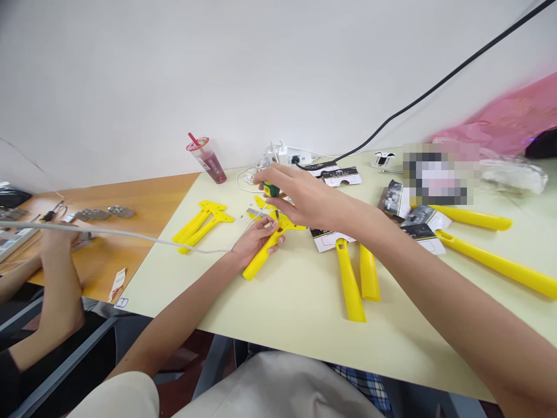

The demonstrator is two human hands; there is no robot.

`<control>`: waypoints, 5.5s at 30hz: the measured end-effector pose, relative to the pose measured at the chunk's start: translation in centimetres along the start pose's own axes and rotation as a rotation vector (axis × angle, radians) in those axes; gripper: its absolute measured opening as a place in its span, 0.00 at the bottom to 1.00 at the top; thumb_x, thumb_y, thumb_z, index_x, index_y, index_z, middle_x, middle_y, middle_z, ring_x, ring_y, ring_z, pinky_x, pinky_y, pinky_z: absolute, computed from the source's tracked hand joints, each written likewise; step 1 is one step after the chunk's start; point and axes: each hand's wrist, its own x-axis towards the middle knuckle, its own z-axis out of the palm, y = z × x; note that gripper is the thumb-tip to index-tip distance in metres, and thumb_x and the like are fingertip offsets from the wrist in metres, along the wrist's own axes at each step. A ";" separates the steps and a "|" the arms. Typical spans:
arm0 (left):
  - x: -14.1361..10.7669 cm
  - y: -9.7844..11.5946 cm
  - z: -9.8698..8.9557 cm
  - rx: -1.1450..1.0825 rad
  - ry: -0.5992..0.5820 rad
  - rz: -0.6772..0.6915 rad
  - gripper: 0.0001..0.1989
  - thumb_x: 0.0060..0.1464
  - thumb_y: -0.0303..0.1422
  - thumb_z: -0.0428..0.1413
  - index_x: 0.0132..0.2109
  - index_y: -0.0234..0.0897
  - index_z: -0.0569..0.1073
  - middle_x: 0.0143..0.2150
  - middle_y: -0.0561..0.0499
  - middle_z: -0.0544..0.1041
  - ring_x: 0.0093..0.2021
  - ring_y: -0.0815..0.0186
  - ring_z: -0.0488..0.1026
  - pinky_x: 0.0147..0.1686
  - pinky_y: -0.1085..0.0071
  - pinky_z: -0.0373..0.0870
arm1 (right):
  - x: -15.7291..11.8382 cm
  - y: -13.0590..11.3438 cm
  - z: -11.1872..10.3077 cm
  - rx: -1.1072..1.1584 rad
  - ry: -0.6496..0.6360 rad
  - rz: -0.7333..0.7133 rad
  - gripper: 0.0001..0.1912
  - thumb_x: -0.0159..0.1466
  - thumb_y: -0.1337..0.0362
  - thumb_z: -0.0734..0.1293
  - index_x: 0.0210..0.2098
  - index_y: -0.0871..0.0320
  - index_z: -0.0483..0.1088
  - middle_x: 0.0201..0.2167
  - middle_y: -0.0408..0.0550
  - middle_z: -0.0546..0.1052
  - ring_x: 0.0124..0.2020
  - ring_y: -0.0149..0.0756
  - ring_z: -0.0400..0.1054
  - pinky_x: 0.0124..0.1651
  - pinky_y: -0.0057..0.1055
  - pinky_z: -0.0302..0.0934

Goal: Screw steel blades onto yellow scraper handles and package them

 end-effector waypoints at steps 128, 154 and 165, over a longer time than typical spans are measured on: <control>0.8 -0.2 -0.6 0.181 0.012 0.006 0.37 0.43 0.45 0.79 0.46 0.43 0.60 0.30 0.52 0.80 0.25 0.69 0.73 0.30 0.72 0.64 | -0.1 1.9 2.1 0.080 0.207 0.336 0.35 0.60 0.31 0.78 0.41 0.49 0.60 0.31 0.44 0.77 0.32 0.44 0.73 0.36 0.38 0.67; 0.9 -0.3 -0.7 0.027 0.163 0.050 0.30 0.43 0.35 0.78 0.45 0.40 0.66 0.49 0.45 0.81 0.36 0.67 0.79 0.18 0.77 0.58 | -0.1 -0.4 -1.1 0.088 0.028 0.191 0.09 0.76 0.55 0.67 0.53 0.48 0.72 0.55 0.49 0.84 0.50 0.48 0.81 0.53 0.44 0.73; 0.7 -0.3 -0.8 -0.010 0.152 0.049 0.30 0.44 0.33 0.77 0.46 0.41 0.66 0.42 0.51 0.78 0.35 0.67 0.79 0.18 0.78 0.59 | -0.7 4.8 0.5 -0.009 0.071 0.459 0.11 0.70 0.54 0.69 0.48 0.51 0.71 0.45 0.53 0.87 0.39 0.50 0.81 0.46 0.43 0.70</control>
